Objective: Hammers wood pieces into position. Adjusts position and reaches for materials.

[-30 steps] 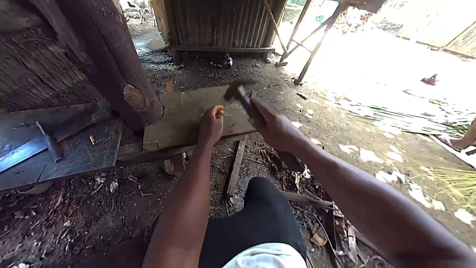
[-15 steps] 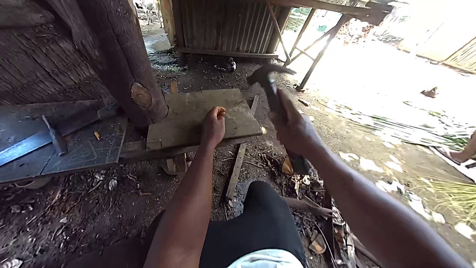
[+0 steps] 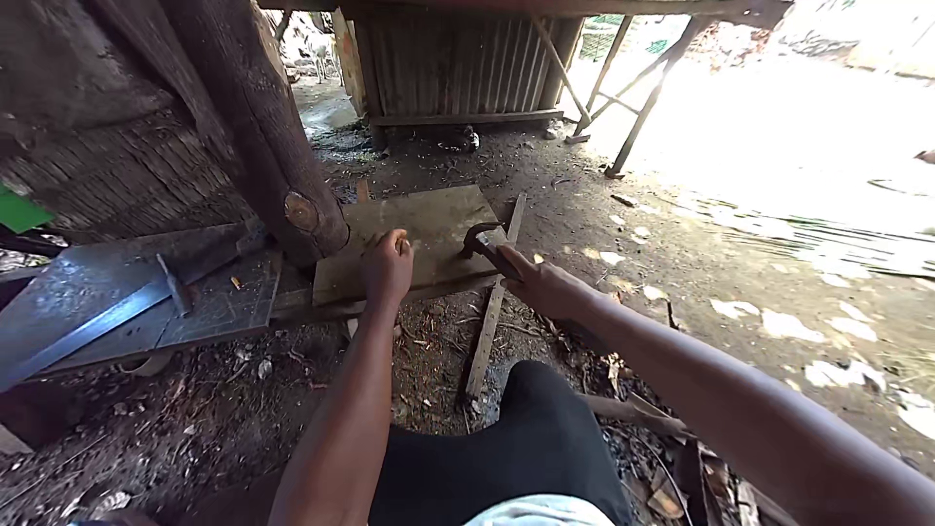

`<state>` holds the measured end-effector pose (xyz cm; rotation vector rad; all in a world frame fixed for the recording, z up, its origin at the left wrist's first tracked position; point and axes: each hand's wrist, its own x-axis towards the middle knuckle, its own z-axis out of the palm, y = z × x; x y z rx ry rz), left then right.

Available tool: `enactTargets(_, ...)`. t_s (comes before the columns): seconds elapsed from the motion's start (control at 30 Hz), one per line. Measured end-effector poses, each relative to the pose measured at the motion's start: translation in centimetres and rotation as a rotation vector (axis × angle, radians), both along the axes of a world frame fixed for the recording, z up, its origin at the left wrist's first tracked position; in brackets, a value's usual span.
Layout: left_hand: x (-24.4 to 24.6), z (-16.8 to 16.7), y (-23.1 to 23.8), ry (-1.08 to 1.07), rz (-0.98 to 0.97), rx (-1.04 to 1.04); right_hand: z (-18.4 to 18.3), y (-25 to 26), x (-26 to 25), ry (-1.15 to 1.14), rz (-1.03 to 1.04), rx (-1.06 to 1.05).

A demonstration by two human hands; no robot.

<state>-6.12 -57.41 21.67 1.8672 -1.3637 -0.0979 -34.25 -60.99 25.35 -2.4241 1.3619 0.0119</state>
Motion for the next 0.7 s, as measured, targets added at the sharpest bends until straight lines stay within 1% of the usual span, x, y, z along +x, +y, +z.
enactTargets(0.07,1.0,-0.3,0.7,-0.130,-0.005,0.192,1.0,-0.1,-0.2,0.003,0.008,0.021)
enactTargets(0.1,1.3,-0.5,0.7,-0.177,-0.009,0.235,1.9,-0.2,-0.3,-0.017,0.013,0.021)
enactTargets(0.2,1.4,-0.5,0.1,-0.213,-0.033,0.270,3.7,0.6,-0.7,-0.145,-0.014,-0.089)
enactTargets(0.27,1.0,-0.5,-0.1,-0.245,-0.039,0.283,3.3,1.3,-0.9,-0.209,-0.030,-0.177)
enactTargets(0.3,0.9,-0.2,-0.3,-0.255,-0.046,0.291,2.7,1.2,-0.8,-0.179,-0.014,-0.170)
enactTargets(0.37,0.7,-0.1,-0.6,-0.273,-0.050,0.309,1.6,0.5,-0.7,-0.027,0.027,-0.023)
enactTargets(0.43,0.7,-0.4,-0.7,-0.248,-0.011,0.302,1.8,-0.8,-0.8,-0.007,0.034,0.093)
enactTargets(0.47,0.8,-0.6,-0.5,-0.194,0.020,0.278,2.0,-1.8,-0.8,-0.060,0.022,0.149)
enactTargets(0.5,1.0,-0.7,-0.1,-0.126,0.047,0.243,1.9,-2.8,-0.8,-0.167,-0.005,0.215)
enactTargets(0.53,1.1,-0.7,0.1,-0.050,0.072,0.203,1.6,-3.7,-0.6,-0.307,-0.052,0.289)
enactTargets(0.63,1.8,-1.0,0.4,0.123,0.087,0.095,0.6,-6.4,1.3,-0.831,-0.174,0.455)
enactTargets(0.7,2.0,-1.1,0.5,0.153,0.074,0.079,0.1,-8.2,3.3,-1.066,-0.223,0.464)
